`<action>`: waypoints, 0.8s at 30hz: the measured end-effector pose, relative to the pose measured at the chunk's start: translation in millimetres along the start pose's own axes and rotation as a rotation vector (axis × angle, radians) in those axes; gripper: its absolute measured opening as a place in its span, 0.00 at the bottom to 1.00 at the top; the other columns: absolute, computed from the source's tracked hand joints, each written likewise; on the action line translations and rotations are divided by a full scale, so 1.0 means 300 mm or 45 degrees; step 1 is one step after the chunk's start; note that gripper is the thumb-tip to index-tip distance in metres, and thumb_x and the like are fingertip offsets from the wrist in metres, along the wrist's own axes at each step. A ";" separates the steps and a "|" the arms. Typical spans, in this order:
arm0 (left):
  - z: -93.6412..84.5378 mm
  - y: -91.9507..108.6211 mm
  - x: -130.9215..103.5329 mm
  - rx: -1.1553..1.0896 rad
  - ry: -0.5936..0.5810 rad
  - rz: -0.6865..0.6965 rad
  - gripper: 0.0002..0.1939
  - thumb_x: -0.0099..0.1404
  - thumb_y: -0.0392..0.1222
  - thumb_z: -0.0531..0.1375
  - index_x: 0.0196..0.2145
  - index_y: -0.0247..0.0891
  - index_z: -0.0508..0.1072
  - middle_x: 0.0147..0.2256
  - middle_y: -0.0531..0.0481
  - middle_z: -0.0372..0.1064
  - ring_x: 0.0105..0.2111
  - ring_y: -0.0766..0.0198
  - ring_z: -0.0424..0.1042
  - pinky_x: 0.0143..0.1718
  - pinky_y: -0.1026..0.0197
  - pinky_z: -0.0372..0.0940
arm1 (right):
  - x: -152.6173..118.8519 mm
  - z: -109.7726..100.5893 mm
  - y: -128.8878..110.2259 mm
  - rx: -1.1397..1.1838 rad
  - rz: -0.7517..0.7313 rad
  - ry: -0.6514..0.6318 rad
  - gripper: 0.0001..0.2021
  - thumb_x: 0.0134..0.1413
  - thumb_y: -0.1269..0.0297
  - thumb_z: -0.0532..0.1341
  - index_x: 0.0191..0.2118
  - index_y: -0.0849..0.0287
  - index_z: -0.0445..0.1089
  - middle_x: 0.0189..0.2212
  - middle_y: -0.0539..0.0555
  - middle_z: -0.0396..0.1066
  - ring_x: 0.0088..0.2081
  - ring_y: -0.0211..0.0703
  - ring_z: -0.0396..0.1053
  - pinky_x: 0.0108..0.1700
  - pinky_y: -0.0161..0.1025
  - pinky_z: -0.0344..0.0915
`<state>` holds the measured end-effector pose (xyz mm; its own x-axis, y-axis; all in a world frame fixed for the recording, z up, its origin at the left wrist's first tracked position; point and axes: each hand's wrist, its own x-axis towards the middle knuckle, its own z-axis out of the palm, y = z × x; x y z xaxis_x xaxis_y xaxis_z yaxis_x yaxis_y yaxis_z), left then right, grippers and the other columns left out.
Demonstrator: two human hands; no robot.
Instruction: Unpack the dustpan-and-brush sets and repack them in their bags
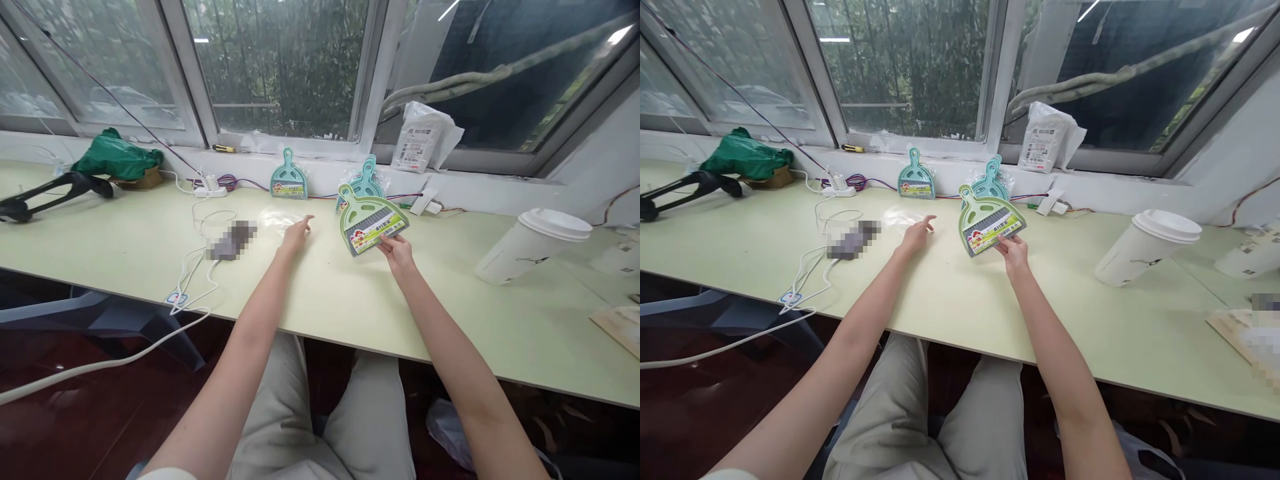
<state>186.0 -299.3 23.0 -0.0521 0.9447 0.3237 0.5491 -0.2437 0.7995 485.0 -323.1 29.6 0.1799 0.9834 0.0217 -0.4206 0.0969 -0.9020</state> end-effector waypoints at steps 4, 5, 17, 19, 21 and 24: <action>0.005 0.030 0.021 0.224 -0.223 0.132 0.27 0.50 0.23 0.53 0.45 0.45 0.74 0.41 0.49 0.72 0.38 0.58 0.71 0.50 0.56 0.60 | -0.001 -0.006 0.002 -0.009 0.007 -0.014 0.08 0.42 0.76 0.67 0.31 0.59 0.71 0.30 0.49 0.78 0.33 0.38 0.76 0.39 0.35 0.76; 0.002 0.035 0.022 0.363 -0.220 0.144 0.26 0.51 0.24 0.52 0.44 0.44 0.74 0.41 0.49 0.72 0.40 0.58 0.71 0.49 0.56 0.60 | -0.002 -0.008 0.003 -0.017 0.016 -0.015 0.08 0.41 0.76 0.67 0.31 0.59 0.71 0.30 0.49 0.78 0.33 0.38 0.76 0.39 0.35 0.76; 0.129 0.090 -0.027 0.968 0.101 -0.131 0.25 0.65 0.47 0.51 0.55 0.31 0.61 0.53 0.31 0.62 0.55 0.43 0.59 0.52 0.46 0.54 | -0.002 -0.006 0.006 -0.144 0.265 -0.022 0.10 0.42 0.81 0.65 0.30 0.61 0.71 0.26 0.50 0.77 0.30 0.37 0.76 0.36 0.34 0.76; 0.129 0.084 -0.020 0.963 0.001 -0.122 0.22 0.63 0.38 0.51 0.55 0.33 0.63 0.50 0.35 0.67 0.53 0.47 0.62 0.56 0.45 0.50 | -0.002 -0.002 0.007 -0.159 0.302 -0.019 0.10 0.42 0.82 0.64 0.30 0.62 0.71 0.26 0.51 0.77 0.29 0.37 0.75 0.36 0.34 0.76; 0.115 0.075 -0.010 0.973 -0.054 -0.069 0.20 0.61 0.31 0.50 0.50 0.38 0.68 0.44 0.42 0.72 0.50 0.52 0.66 0.60 0.44 0.42 | -0.004 0.001 0.007 -0.170 0.325 -0.020 0.09 0.43 0.83 0.64 0.30 0.63 0.71 0.26 0.51 0.77 0.29 0.36 0.75 0.36 0.33 0.75; 0.087 0.061 0.004 0.928 0.025 -0.012 0.21 0.58 0.28 0.50 0.46 0.42 0.71 0.42 0.47 0.73 0.48 0.56 0.67 0.61 0.44 0.41 | -0.008 0.004 0.002 -0.191 0.360 -0.034 0.08 0.45 0.82 0.62 0.30 0.63 0.71 0.25 0.51 0.77 0.28 0.36 0.75 0.34 0.32 0.75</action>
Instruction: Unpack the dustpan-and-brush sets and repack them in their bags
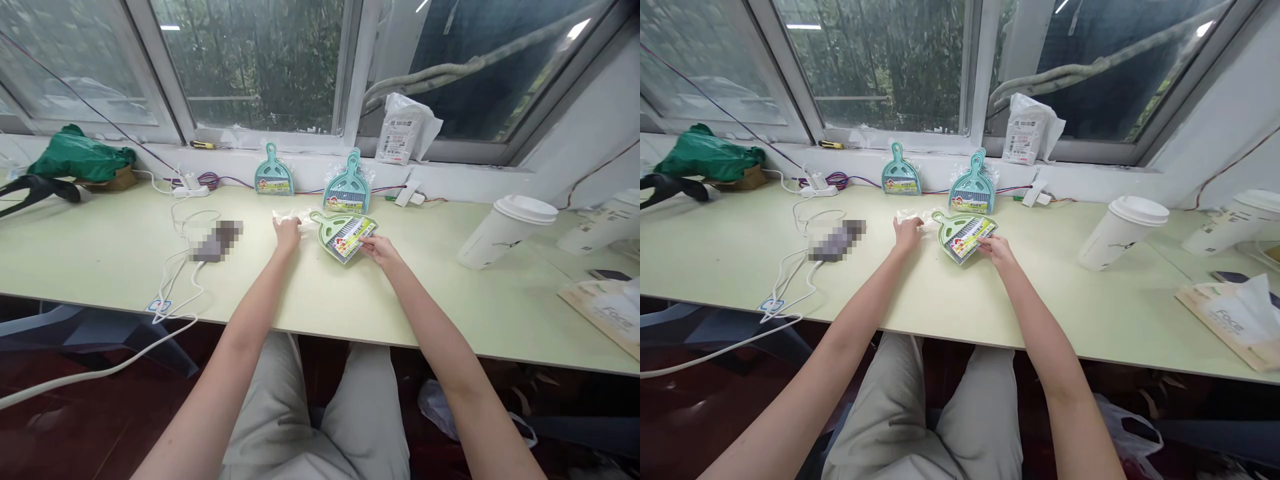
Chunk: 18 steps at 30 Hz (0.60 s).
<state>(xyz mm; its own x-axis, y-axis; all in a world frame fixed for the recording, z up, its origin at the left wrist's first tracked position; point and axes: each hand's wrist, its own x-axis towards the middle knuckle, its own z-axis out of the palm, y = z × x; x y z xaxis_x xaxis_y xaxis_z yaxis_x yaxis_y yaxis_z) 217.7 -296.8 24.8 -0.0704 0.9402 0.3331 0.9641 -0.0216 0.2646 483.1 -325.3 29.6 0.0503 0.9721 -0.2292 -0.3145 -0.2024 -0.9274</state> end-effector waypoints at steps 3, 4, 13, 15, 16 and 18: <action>-0.002 -0.023 0.010 -0.075 0.006 -0.046 0.22 0.57 0.30 0.52 0.49 0.41 0.70 0.44 0.44 0.72 0.50 0.53 0.66 0.54 0.49 0.55 | -0.007 0.001 -0.009 -0.028 0.041 -0.011 0.08 0.46 0.83 0.62 0.31 0.64 0.72 0.25 0.52 0.77 0.27 0.36 0.75 0.32 0.31 0.75; 0.000 -0.029 0.013 -0.088 -0.007 -0.054 0.22 0.57 0.31 0.53 0.50 0.40 0.70 0.45 0.43 0.72 0.50 0.52 0.66 0.51 0.51 0.58 | -0.010 0.001 -0.013 -0.039 0.054 -0.019 0.08 0.46 0.83 0.62 0.31 0.64 0.72 0.25 0.52 0.77 0.27 0.36 0.75 0.32 0.30 0.74; 0.006 -0.042 0.025 -0.248 0.196 -0.060 0.19 0.61 0.29 0.47 0.40 0.39 0.76 0.41 0.43 0.73 0.44 0.55 0.69 0.47 0.54 0.62 | -0.008 -0.011 -0.017 -0.148 0.103 -0.167 0.08 0.45 0.83 0.63 0.31 0.66 0.73 0.28 0.55 0.78 0.29 0.38 0.76 0.34 0.32 0.75; 0.002 -0.032 0.025 -0.285 0.268 -0.005 0.19 0.62 0.29 0.47 0.40 0.38 0.75 0.40 0.44 0.73 0.42 0.56 0.70 0.45 0.55 0.62 | -0.006 -0.006 -0.010 -0.123 0.082 -0.120 0.08 0.45 0.83 0.63 0.31 0.65 0.73 0.28 0.55 0.78 0.29 0.38 0.75 0.35 0.33 0.75; 0.000 -0.024 0.025 -0.298 0.300 0.039 0.18 0.63 0.29 0.48 0.41 0.38 0.75 0.40 0.44 0.73 0.41 0.57 0.70 0.44 0.56 0.63 | -0.006 -0.002 -0.006 -0.107 0.063 -0.095 0.08 0.45 0.83 0.63 0.30 0.65 0.73 0.27 0.54 0.78 0.29 0.38 0.75 0.36 0.33 0.75; -0.003 -0.001 0.023 -0.315 0.348 0.174 0.16 0.64 0.31 0.49 0.42 0.38 0.74 0.39 0.44 0.73 0.41 0.57 0.69 0.44 0.56 0.63 | -0.008 0.009 0.001 -0.077 -0.001 -0.080 0.07 0.45 0.82 0.64 0.30 0.64 0.72 0.27 0.54 0.77 0.29 0.38 0.75 0.38 0.35 0.75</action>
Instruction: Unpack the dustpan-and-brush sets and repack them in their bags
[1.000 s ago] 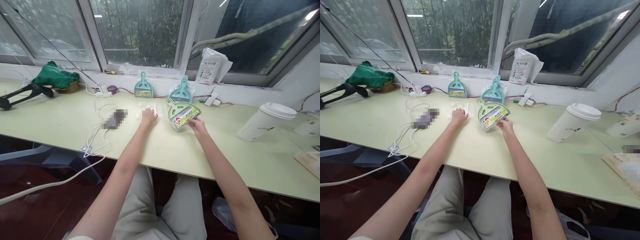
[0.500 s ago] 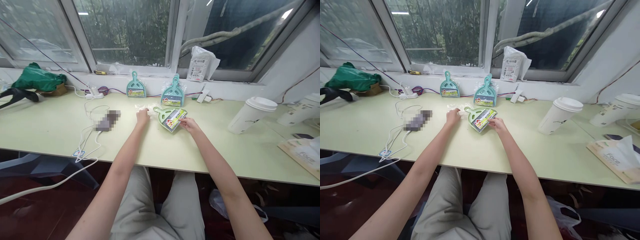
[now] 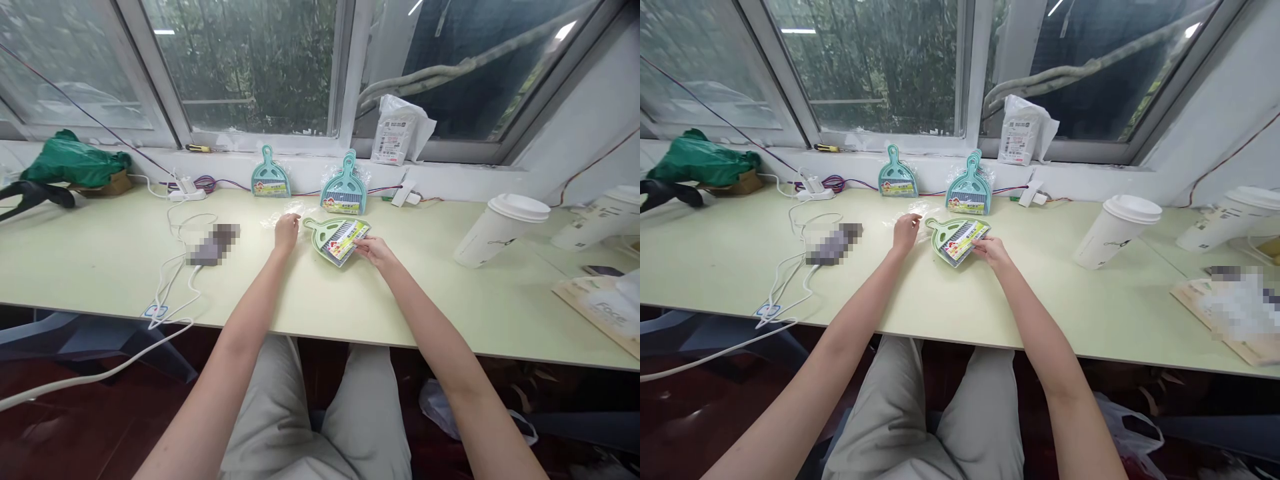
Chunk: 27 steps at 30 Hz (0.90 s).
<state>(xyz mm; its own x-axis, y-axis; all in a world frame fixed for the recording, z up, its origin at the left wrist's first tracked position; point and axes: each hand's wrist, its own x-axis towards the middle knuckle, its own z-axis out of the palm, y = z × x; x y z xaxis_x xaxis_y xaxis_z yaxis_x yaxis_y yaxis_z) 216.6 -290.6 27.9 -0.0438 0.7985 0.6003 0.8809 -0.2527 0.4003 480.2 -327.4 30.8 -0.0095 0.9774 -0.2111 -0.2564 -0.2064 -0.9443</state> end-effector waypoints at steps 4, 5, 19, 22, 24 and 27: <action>0.008 0.079 -0.009 -0.099 -0.007 0.299 0.13 0.65 0.33 0.50 0.41 0.39 0.73 0.38 0.45 0.71 0.43 0.58 0.68 0.45 0.57 0.62 | -0.015 0.026 0.007 0.049 -0.167 -0.082 0.06 0.44 0.78 0.66 0.31 0.63 0.73 0.30 0.54 0.78 0.32 0.41 0.76 0.43 0.40 0.75; 0.007 0.105 -0.014 -0.133 -0.020 0.354 0.13 0.66 0.33 0.50 0.41 0.40 0.73 0.38 0.46 0.71 0.43 0.58 0.68 0.46 0.57 0.62 | -0.019 0.031 0.007 0.058 -0.198 -0.100 0.06 0.43 0.77 0.67 0.31 0.63 0.73 0.31 0.54 0.78 0.33 0.42 0.76 0.44 0.41 0.75; -0.063 0.234 0.009 -1.391 -0.299 -0.418 0.27 0.64 0.56 0.56 0.56 0.42 0.62 0.52 0.44 0.67 0.54 0.54 0.66 0.53 0.52 0.62 | -0.066 0.062 -0.030 0.214 -0.435 -0.017 0.14 0.39 0.68 0.71 0.35 0.59 0.71 0.38 0.53 0.77 0.44 0.45 0.74 0.49 0.43 0.73; -0.023 0.273 -0.021 -1.758 -0.608 -0.379 0.25 0.58 0.52 0.63 0.50 0.37 0.69 0.47 0.43 0.72 0.49 0.53 0.71 0.52 0.51 0.64 | -0.077 0.075 -0.030 0.253 -0.521 0.063 0.15 0.41 0.66 0.70 0.38 0.58 0.70 0.40 0.53 0.76 0.46 0.44 0.73 0.49 0.42 0.73; -0.015 0.299 -0.041 -1.871 -0.723 -0.366 0.24 0.57 0.50 0.64 0.48 0.35 0.71 0.47 0.43 0.73 0.48 0.53 0.71 0.54 0.50 0.64 | -0.080 0.080 -0.029 0.283 -0.581 0.123 0.16 0.42 0.66 0.69 0.40 0.57 0.69 0.42 0.53 0.75 0.48 0.43 0.72 0.50 0.41 0.72; -0.022 0.317 -0.053 -1.944 -0.798 -0.355 0.24 0.60 0.53 0.61 0.49 0.36 0.71 0.48 0.42 0.72 0.50 0.53 0.71 0.55 0.50 0.63 | -0.081 0.085 -0.025 0.301 -0.602 0.153 0.17 0.42 0.66 0.68 0.42 0.57 0.68 0.43 0.54 0.74 0.49 0.43 0.71 0.50 0.40 0.72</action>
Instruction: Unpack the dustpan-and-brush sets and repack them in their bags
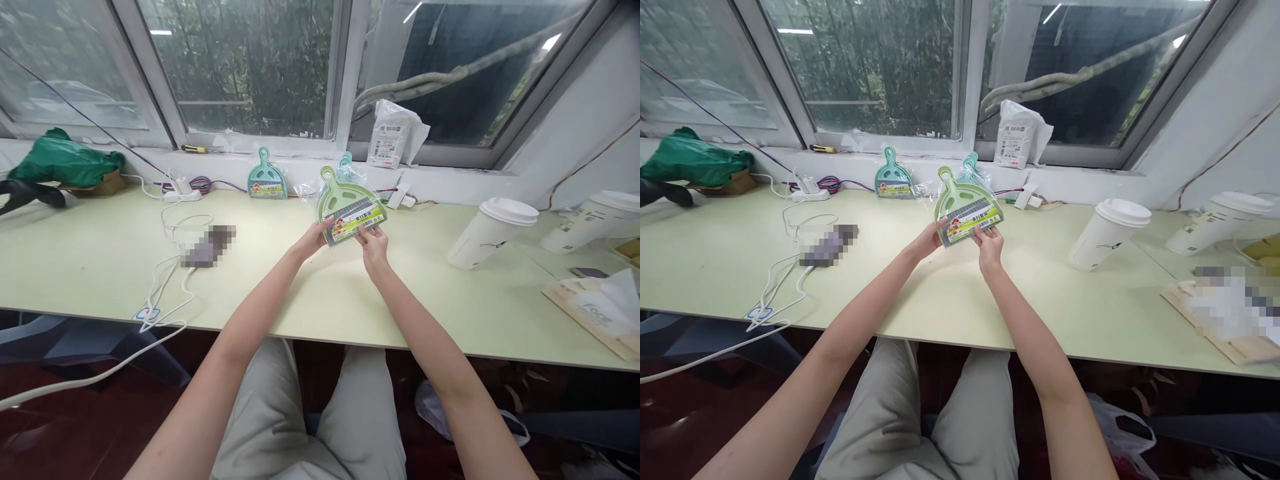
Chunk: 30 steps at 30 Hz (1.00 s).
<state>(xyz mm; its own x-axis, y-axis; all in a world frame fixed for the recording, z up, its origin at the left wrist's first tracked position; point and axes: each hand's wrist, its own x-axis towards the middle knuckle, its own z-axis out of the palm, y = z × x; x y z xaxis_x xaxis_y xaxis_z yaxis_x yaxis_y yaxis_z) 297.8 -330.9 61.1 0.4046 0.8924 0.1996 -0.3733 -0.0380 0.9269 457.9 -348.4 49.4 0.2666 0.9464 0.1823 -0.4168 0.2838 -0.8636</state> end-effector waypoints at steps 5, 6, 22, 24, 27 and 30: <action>0.004 -0.013 0.004 0.013 0.098 0.043 0.28 0.56 0.54 0.64 0.49 0.36 0.69 0.48 0.42 0.72 0.49 0.52 0.71 0.54 0.49 0.63 | -0.007 0.007 0.005 -0.030 -0.002 0.026 0.17 0.42 0.66 0.68 0.42 0.58 0.68 0.42 0.55 0.74 0.49 0.43 0.71 0.49 0.40 0.72; 0.009 -0.021 0.007 0.033 0.082 0.062 0.29 0.54 0.53 0.66 0.50 0.36 0.69 0.48 0.42 0.72 0.49 0.52 0.71 0.54 0.49 0.62 | -0.009 0.008 0.002 -0.038 -0.014 0.039 0.17 0.43 0.66 0.67 0.42 0.58 0.68 0.43 0.55 0.74 0.49 0.43 0.71 0.49 0.40 0.72; 0.072 -0.151 0.002 0.404 0.631 0.353 0.42 0.61 0.50 0.61 0.64 0.43 0.40 0.60 0.43 0.58 0.60 0.56 0.58 0.61 0.57 0.51 | 0.001 -0.010 0.010 -0.063 -0.098 0.051 0.16 0.40 0.66 0.68 0.39 0.58 0.69 0.41 0.54 0.75 0.47 0.42 0.72 0.48 0.41 0.72; 0.079 -0.164 0.005 0.404 0.581 0.341 0.42 0.63 0.50 0.59 0.65 0.42 0.38 0.61 0.44 0.56 0.61 0.57 0.57 0.61 0.58 0.51 | 0.006 -0.015 0.006 -0.053 -0.109 0.087 0.16 0.39 0.67 0.68 0.38 0.58 0.69 0.40 0.55 0.75 0.46 0.43 0.72 0.48 0.40 0.72; 0.089 -0.170 0.006 0.382 0.558 0.351 0.40 0.65 0.50 0.56 0.65 0.43 0.37 0.62 0.45 0.54 0.61 0.59 0.57 0.61 0.59 0.51 | 0.011 -0.015 -0.003 -0.062 -0.116 0.118 0.16 0.39 0.68 0.68 0.38 0.59 0.69 0.40 0.55 0.75 0.45 0.43 0.73 0.47 0.40 0.72; 0.100 -0.157 -0.003 0.350 0.638 0.390 0.39 0.64 0.53 0.57 0.65 0.44 0.39 0.62 0.45 0.54 0.61 0.59 0.57 0.60 0.60 0.52 | 0.006 -0.005 -0.010 -0.063 -0.110 0.084 0.16 0.39 0.67 0.68 0.39 0.58 0.68 0.40 0.55 0.75 0.45 0.42 0.73 0.47 0.40 0.72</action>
<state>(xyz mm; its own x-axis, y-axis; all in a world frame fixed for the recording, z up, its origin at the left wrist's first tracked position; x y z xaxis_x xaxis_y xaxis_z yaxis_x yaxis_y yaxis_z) 340.0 -343.5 26.8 -0.1498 0.9221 0.3567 -0.1557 -0.3783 0.9125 461.1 -347.7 51.7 0.3570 0.9060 0.2275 -0.3465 0.3546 -0.8685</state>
